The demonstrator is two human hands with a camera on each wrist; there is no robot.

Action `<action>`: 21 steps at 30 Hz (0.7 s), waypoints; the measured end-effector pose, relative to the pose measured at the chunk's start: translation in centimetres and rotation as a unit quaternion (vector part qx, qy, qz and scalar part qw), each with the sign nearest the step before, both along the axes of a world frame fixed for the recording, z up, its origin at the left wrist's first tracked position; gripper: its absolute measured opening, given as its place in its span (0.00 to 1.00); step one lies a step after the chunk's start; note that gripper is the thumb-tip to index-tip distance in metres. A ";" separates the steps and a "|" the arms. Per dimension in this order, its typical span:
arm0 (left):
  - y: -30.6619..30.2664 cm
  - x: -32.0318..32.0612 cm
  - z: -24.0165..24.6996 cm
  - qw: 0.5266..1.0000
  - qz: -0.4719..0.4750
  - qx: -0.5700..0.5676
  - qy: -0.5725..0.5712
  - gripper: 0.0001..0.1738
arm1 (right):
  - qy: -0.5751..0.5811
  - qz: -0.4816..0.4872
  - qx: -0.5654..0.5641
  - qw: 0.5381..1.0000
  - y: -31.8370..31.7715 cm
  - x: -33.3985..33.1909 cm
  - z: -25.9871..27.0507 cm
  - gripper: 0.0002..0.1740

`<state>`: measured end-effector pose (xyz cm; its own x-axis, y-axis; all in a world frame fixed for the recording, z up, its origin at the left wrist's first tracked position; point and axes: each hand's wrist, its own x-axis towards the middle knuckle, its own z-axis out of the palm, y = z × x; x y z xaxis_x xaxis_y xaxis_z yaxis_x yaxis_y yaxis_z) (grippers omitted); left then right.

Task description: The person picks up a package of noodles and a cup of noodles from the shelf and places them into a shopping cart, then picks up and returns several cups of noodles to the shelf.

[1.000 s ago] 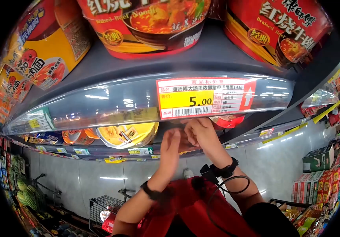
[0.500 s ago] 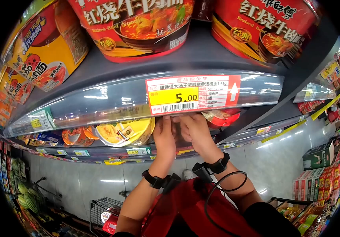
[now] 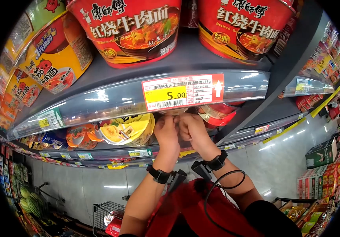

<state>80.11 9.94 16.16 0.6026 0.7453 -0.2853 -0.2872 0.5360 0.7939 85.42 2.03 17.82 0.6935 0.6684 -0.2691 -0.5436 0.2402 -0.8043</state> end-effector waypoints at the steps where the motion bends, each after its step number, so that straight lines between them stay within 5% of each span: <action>1: 0.0 0.3 -0.4 1.000 0.005 0.018 -0.005 0.12 | -0.010 -0.006 -0.008 1.000 0.0 0.0 -0.1 0.15; 12: -0.3 1.3 -1.6 0.998 0.031 0.058 0.012 0.11 | -0.028 -0.061 -0.052 0.996 0.8 -0.1 -0.6 0.17; 21: -1.2 -1.0 0.4 1.000 -0.003 0.010 0.022 0.15 | -0.028 -0.009 -0.049 0.998 -0.6 -0.9 -0.2 0.18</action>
<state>79.07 8.76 16.53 0.5943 0.7474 -0.2968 -0.2494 0.5222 0.8155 84.56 1.39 17.58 0.7208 0.6280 -0.2934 -0.4942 0.1687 -0.8528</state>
